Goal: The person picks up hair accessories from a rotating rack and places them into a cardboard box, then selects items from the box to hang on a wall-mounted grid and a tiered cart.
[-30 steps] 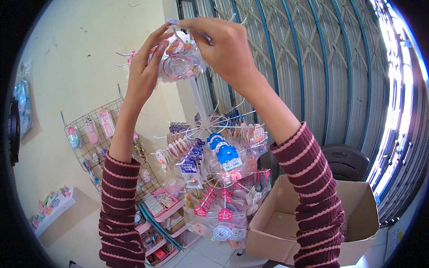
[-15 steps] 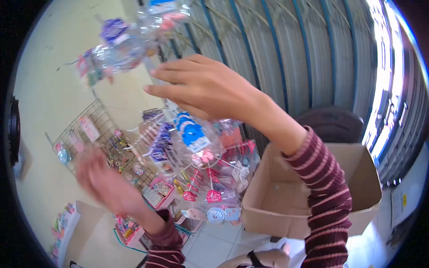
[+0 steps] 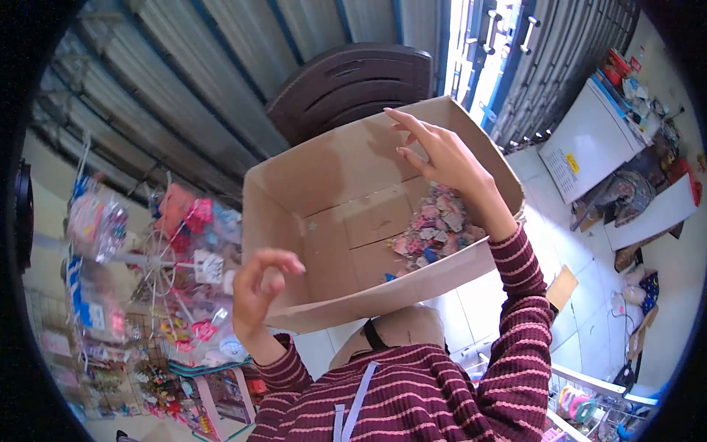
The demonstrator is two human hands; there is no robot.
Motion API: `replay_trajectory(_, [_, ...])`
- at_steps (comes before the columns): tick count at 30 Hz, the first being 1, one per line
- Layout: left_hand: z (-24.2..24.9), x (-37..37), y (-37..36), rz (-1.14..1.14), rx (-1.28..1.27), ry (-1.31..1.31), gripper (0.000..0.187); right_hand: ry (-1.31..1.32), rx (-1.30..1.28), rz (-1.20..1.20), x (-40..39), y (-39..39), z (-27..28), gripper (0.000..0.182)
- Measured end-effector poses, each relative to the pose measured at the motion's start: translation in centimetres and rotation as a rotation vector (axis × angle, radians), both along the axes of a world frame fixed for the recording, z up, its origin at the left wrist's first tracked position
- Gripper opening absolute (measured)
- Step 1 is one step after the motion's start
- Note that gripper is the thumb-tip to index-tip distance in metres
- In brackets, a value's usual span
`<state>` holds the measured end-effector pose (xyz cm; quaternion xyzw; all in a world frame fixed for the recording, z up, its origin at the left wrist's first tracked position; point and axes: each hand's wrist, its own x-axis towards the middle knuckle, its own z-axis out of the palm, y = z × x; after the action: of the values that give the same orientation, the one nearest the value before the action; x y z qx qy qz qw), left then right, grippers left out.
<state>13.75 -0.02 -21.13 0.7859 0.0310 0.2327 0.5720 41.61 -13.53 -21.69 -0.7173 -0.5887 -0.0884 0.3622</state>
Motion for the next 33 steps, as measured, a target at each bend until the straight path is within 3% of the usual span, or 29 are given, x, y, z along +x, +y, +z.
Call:
replay_trajectory(4, [-1.1,6.8,1.3,0.088,-0.030,0.232,0.024,0.115,-0.233,-0.040,4.6,-1.3,-1.5,0.045])
replay_trajectory(8, [-3.0,13.2,1.7,0.007,0.085,0.419,0.026,0.093,-0.738,0.103,10.4,1.3,-4.7,0.020])
replay_trajectory(10, [-5.9,16.3,2.1,-0.134,0.193,0.550,0.024,0.117,-0.928,0.114,12.4,4.2,-6.9,0.018])
replay_trajectory(12, [-8.9,19.0,2.2,-0.089,0.239,0.593,0.028,0.011,-1.147,0.058,13.3,7.5,-9.5,0.028])
replay_trajectory(13, [-10.1,20.0,2.2,-0.051,0.293,0.644,0.031,0.127,-1.304,0.075,13.8,8.4,-10.9,0.028])
replay_trajectory(14, [-11.3,20.4,2.1,-0.038,0.281,0.643,0.031,0.013,-1.314,0.108,14.6,9.2,-13.6,0.028])
replay_trajectory(15, [-12.5,20.0,1.9,0.008,0.475,0.727,0.033,-0.075,-1.128,0.166,15.5,8.8,-17.2,0.023])
replay_trajectory(16, [-13.4,19.5,1.7,0.056,0.667,0.813,0.036,0.022,-0.937,0.070,14.6,6.9,-18.2,0.024])
replay_trajectory(17, [-14.0,19.0,1.9,0.009,0.585,0.890,0.040,0.117,-0.745,-0.019,14.3,5.3,-19.0,0.027])
replay_trajectory(18, [-14.7,18.3,2.0,0.030,0.563,0.899,0.040,0.068,-0.895,-0.090,17.0,6.0,-28.8,0.026])
replay_trajectory(19, [-15.5,17.4,2.1,0.022,0.525,0.962,0.040,-0.042,-0.898,-0.070,18.2,4.4,-33.4,0.025])
replay_trajectory(21, [-15.6,16.8,2.2,0.006,0.479,1.039,0.040,0.084,-1.186,-0.152,16.8,3.8,-29.5,0.029])
replay_trajectory(23, [-14.6,17.1,2.2,0.011,0.473,1.280,0.039,0.134,-1.141,-0.220,16.5,2.2,-30.7,0.029])
replay_trajectory(25, [-15.9,16.8,2.3,0.023,0.485,1.214,0.040,0.175,-1.092,-0.295,17.6,0.8,-33.2,0.028])
replay_trajectory(26, [-16.4,16.7,2.4,0.039,0.508,1.147,0.041,0.108,-1.075,-0.230,18.5,0.5,-35.7,0.026])
replay_trajectory(29, [-16.7,17.1,1.7,0.032,0.496,1.107,0.042,0.048,-1.059,-0.146,19.7,1.5,-36.3,0.024])
replay_trajectory(31, [-17.4,17.1,1.0,0.095,0.456,1.026,0.045,0.054,-1.057,-0.125,19.5,3.3,-33.5,0.025])
replay_trajectory(33, [-18.5,16.9,0.3,0.161,0.417,0.948,0.047,0.276,-1.025,0.096,17.4,5.4,-25.9,0.029])
